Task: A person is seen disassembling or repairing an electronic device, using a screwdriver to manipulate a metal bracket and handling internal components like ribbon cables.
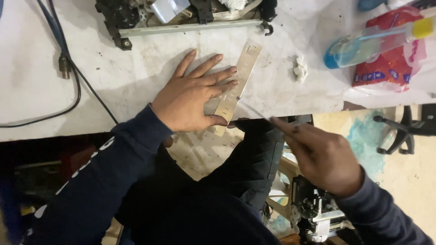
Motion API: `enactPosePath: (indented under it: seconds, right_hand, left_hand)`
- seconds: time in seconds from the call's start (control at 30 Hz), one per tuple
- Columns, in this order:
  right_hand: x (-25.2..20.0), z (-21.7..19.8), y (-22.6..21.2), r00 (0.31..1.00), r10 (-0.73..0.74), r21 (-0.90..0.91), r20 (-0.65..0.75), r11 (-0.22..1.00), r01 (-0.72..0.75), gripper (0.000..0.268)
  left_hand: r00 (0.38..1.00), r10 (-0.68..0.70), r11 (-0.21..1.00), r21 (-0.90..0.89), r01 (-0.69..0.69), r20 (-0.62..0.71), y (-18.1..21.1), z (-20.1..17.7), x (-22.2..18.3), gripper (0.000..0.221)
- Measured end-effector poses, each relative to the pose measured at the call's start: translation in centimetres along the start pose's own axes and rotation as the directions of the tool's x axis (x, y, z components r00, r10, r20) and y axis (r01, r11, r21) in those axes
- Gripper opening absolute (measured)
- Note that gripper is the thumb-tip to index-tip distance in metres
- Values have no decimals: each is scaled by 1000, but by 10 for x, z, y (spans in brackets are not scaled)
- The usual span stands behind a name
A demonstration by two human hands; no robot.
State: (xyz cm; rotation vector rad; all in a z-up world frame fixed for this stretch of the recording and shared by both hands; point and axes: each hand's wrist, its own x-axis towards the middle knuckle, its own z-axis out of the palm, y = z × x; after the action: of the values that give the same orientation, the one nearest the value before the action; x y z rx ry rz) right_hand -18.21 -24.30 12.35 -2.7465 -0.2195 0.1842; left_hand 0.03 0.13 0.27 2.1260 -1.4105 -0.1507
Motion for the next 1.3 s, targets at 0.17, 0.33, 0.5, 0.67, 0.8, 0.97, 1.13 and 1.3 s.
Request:
enactPosePath:
  seconds: [0.17, 0.33, 0.5, 0.67, 0.8, 0.97, 1.13, 1.3]
  right_hand:
    - [4, 17, -5, 1000, 8, -56, -20, 998, -9, 42]
    - [6, 22, -3, 1000, 21, -94, -2, 995, -21, 42]
    - [10, 23, -5, 999, 35, -124, -3, 992, -35, 41]
    - [15, 22, -9, 999, 31, 31, -35, 999, -30, 40]
    - [17, 25, -8, 999, 24, 77, -40, 997, -21, 40]
    - [14, 17, -5, 1000, 17, 59, 13, 998, -18, 32]
    - [13, 12, -7, 997, 78, 116, 25, 990, -80, 41]
    - [14, 10, -5, 991, 131, 121, -24, 984, -127, 41]
  left_hand:
    - [999, -5, 1000, 18, 4, 34, 0, -1, 1, 81]
    - [999, -7, 999, 35, 6, 35, -1, 0, 0, 85]
    - [1000, -2, 1000, 21, 2, 27, -1, -1, 0, 84]
    - [1000, -6, 1000, 28, 5, 29, -1, -1, 0, 86]
    - [1000, -2, 1000, 24, 1, 25, 0, -2, 1, 86]
    - [1000, -10, 999, 44, 9, 29, -1, -1, 0, 87]
    - [1000, -2, 999, 47, 0, 26, 0, -2, 0, 90]
    - [1000, 5, 998, 61, -7, 24, 0, -1, 0, 98]
